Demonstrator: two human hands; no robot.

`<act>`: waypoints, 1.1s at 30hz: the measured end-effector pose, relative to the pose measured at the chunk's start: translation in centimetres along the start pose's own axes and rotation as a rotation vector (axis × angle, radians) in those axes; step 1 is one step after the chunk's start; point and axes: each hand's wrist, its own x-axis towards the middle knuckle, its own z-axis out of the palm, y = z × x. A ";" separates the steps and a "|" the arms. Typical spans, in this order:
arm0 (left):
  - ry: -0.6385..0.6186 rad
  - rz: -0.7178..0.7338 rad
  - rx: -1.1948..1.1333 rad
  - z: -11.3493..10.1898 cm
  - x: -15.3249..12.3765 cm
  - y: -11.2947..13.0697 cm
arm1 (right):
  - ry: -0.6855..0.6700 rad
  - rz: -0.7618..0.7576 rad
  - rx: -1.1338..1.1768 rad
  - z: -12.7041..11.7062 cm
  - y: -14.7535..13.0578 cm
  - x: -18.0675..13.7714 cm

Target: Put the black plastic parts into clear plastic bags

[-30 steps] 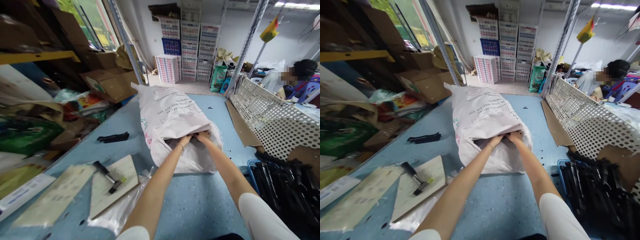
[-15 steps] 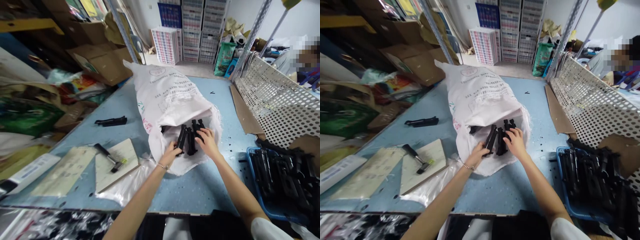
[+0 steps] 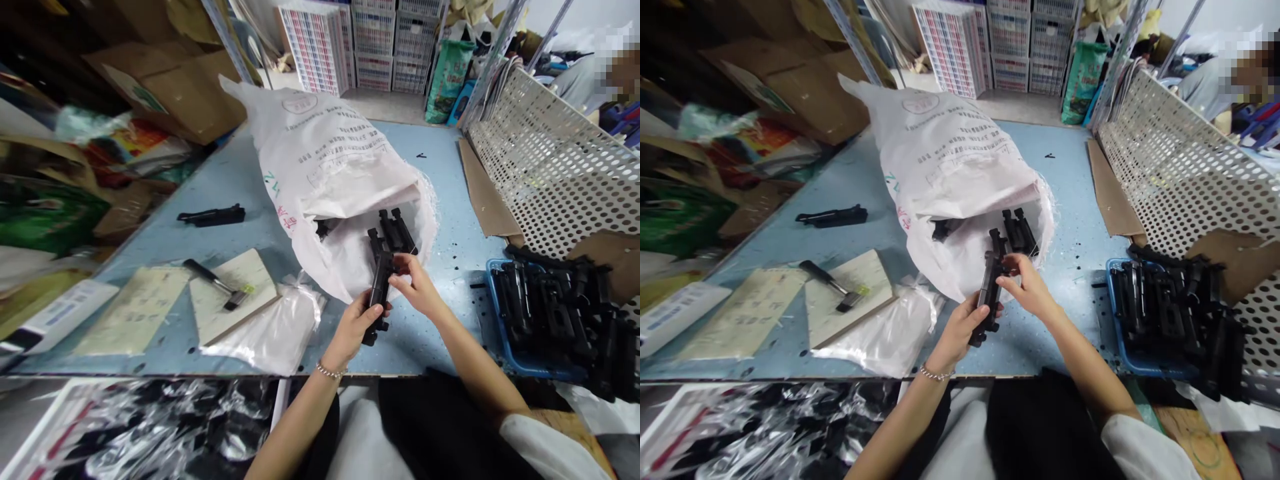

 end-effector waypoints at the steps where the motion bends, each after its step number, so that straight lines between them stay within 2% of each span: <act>1: -0.012 -0.012 -0.007 -0.1 -0.4 0.1 | 0.017 -0.053 -0.149 -0.3 0.2 -0.4; 4: -0.073 -0.042 -0.021 -0.3 -1.5 0.8 | 0.023 -0.237 -0.508 -1.0 0.8 -1.2; 7: -0.144 -0.070 -0.039 -0.1 -2.3 1.4 | -0.005 -0.389 -0.671 -1.4 1.5 -1.5; 10: -0.150 -0.046 -0.018 0.6 -2.2 1.3 | 0.024 -0.346 -0.693 -1.3 2.0 -1.5; 13: -0.064 -0.011 -0.059 1.3 -1.4 0.6 | 0.036 -0.097 -0.601 -1.1 1.7 -1.8; 15: 0.012 -0.016 -0.128 1.5 -0.7 0.4 | -0.019 0.008 -0.545 -0.9 1.2 -2.9; 17: 0.089 -0.012 -0.162 1.6 -0.3 0.6 | -0.108 -0.073 -0.555 -0.4 0.5 -4.6; 19: 0.131 -0.004 -0.159 1.6 -0.1 0.8 | -0.171 -0.265 -0.599 0.3 -0.1 -6.6; 21: 0.143 0.005 -0.137 1.6 -0.1 0.7 | -0.171 -0.382 -0.617 1.2 -0.3 -8.1; 24: 0.184 0.023 -0.080 1.0 -0.6 -0.4 | -0.201 -0.357 -0.599 2.3 -0.6 -8.4; 30: 0.340 -0.020 -0.039 -2.3 -1.7 -3.5 | -0.524 -0.425 -0.766 3.7 -1.5 -6.1; 33: 0.366 0.011 0.173 -3.8 -2.2 -4.5 | -0.633 -0.371 -0.669 4.2 -2.0 -4.4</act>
